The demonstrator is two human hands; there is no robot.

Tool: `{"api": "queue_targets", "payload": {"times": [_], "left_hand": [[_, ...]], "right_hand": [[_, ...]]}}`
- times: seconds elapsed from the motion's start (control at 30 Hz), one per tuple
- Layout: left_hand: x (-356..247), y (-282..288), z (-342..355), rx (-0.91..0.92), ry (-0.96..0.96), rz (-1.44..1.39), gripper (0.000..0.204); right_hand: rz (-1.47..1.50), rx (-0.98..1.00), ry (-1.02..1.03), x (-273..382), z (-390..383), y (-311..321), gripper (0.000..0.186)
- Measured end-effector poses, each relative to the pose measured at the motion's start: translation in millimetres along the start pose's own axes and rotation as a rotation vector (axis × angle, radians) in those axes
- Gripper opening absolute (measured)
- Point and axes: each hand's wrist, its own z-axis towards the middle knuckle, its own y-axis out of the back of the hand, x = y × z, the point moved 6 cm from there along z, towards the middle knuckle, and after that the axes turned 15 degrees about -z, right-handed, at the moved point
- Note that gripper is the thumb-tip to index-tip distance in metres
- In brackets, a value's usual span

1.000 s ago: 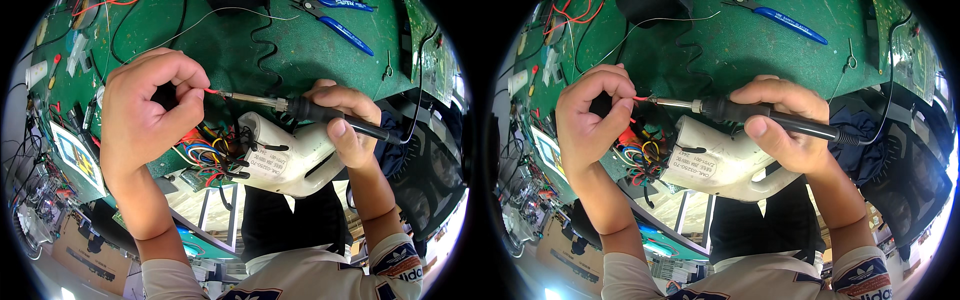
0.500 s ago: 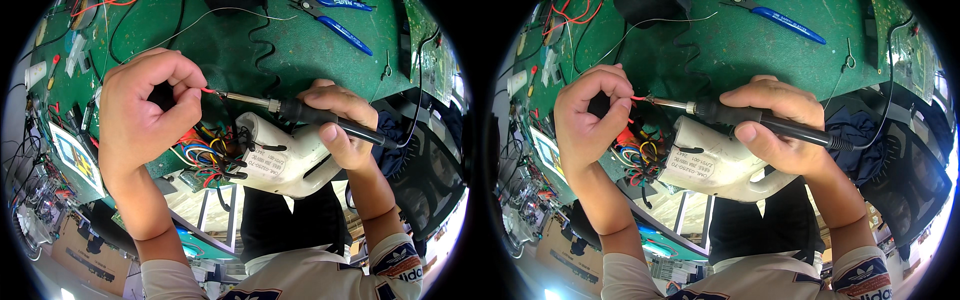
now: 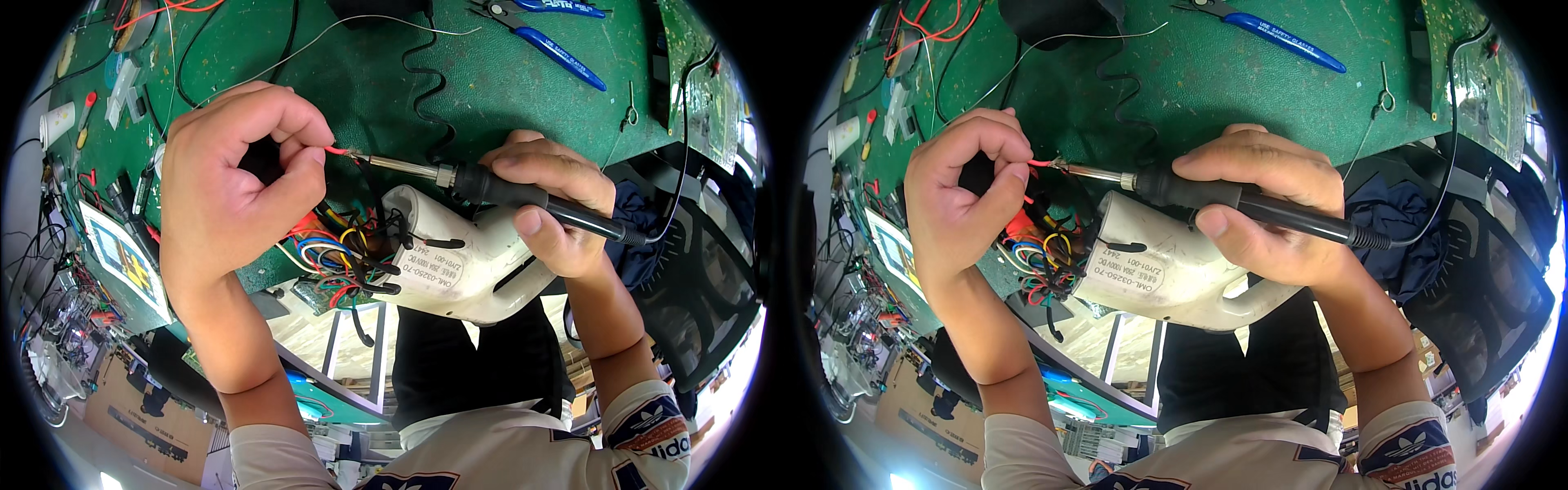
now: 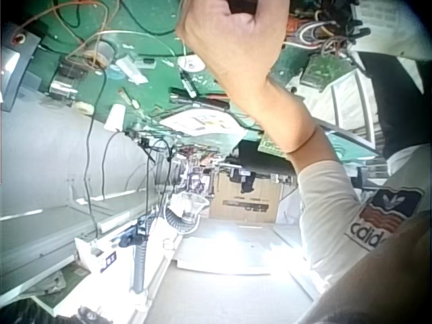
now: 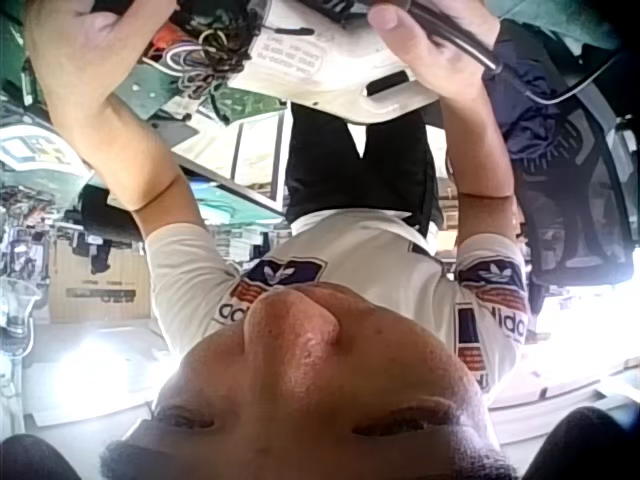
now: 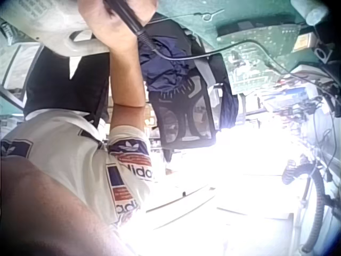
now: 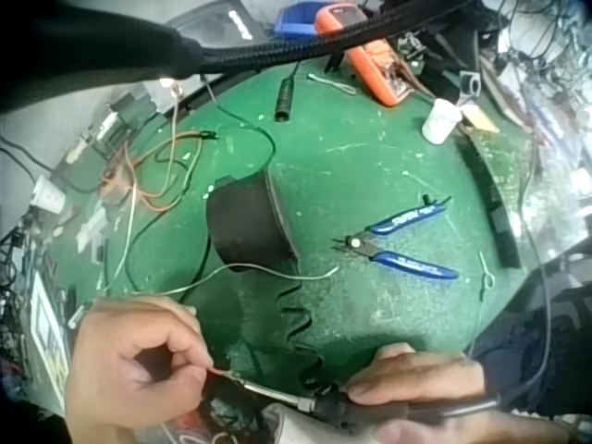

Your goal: The person solders a wire to a metal contact on a charging connector and later uses side cutters to trim a wire.

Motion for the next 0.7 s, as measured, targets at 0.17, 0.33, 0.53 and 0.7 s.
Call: {"api": "queue_targets", "payload": {"times": [0.17, 0.33, 0.53, 0.7], "left_hand": [[0.6, 0.5, 0.2, -0.006, -0.001, 0.005, 0.012], [-0.2, 0.0, 0.7, -0.006, -0.004, 0.004, 0.012], [1.5, 0.9, -0.5, -0.003, 0.002, 0.004, 0.013], [1.2, 0.4, -0.1, 0.009, -0.011, 0.000, 0.013]], "right_hand": [[-0.011, -0.003, 0.019, -1.1, -0.1, 0.4, 0.033], [-0.040, -0.023, 0.048, -1.8, -0.6, 2.4, 0.033], [-0.026, -0.007, 0.009, -0.8, 0.5, 1.0, 0.034], [-0.041, 0.007, -0.013, 1.1, 1.5, 1.9, 0.033]]}}
